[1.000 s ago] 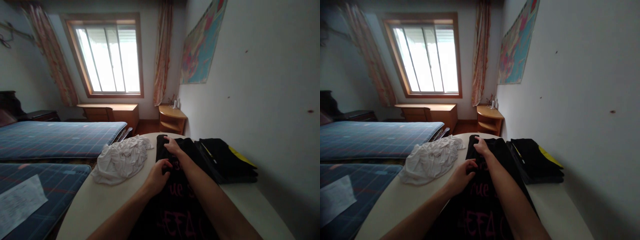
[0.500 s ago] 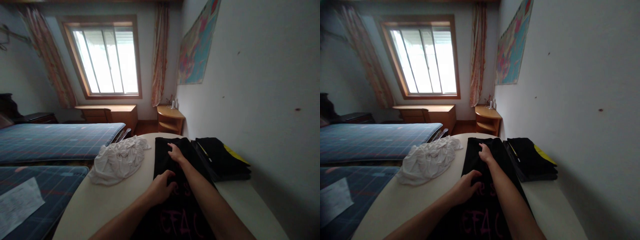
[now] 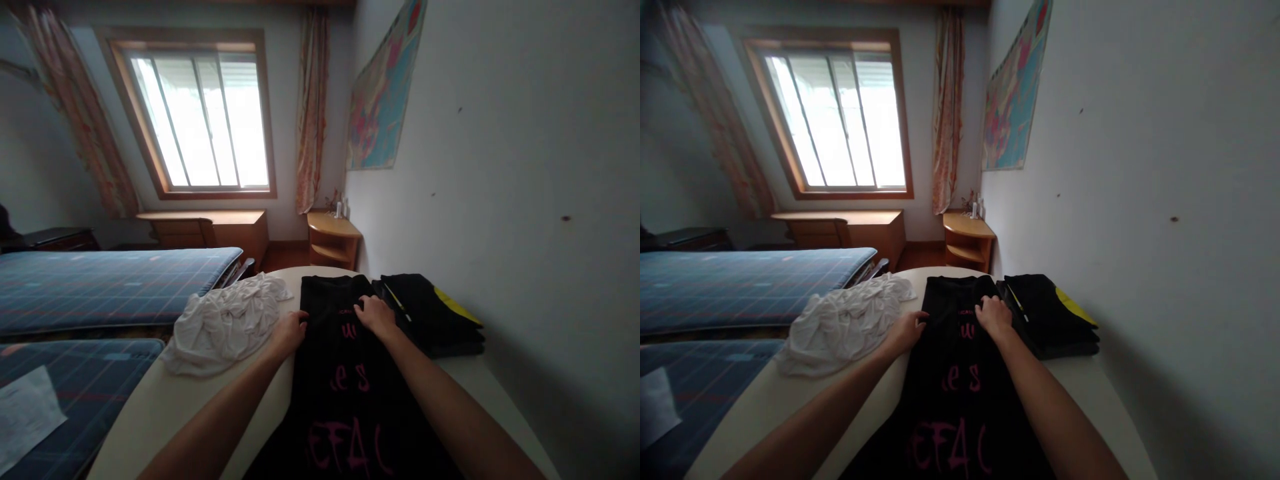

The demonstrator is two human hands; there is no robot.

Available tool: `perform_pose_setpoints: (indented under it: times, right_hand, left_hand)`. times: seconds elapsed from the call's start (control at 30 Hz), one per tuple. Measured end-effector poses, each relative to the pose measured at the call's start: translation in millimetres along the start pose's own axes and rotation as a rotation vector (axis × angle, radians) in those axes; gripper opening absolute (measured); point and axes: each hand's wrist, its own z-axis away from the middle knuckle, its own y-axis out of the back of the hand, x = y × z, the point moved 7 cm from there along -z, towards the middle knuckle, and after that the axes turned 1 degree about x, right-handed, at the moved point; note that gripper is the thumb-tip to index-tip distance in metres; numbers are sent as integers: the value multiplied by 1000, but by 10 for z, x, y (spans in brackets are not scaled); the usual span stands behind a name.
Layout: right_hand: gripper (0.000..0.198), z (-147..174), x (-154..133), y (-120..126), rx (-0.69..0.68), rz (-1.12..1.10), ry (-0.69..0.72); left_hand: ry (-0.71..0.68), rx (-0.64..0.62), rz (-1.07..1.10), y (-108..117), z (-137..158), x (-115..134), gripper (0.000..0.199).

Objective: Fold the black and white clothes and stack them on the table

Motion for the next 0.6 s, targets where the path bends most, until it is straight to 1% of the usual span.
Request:
perform_pose_setpoints:
  times: [0.07,0.13,0.27,0.4,0.6]
  right_hand:
    - [45,46,1,-25,-18,33,-34]
    - [46,69,-14,-68,-39,56,-54]
    - [27,40,-68,-157,-61,55,-46]
    - [25,-84,-112,-223,-50,23,-44]
    - [25,-393,-155,-325,-9,-56,-45]
  left_hand:
    - [36,-2,-12,-63,-89,-14,33]
    - [59,-3,-23,-120,-163,-25,34]
    - [51,9,-44,-177,-288,-45,40]
    - [25,36,-69,-155,-451,-82,42]
    - [-40,62,-86,-81,-765,-91,39]
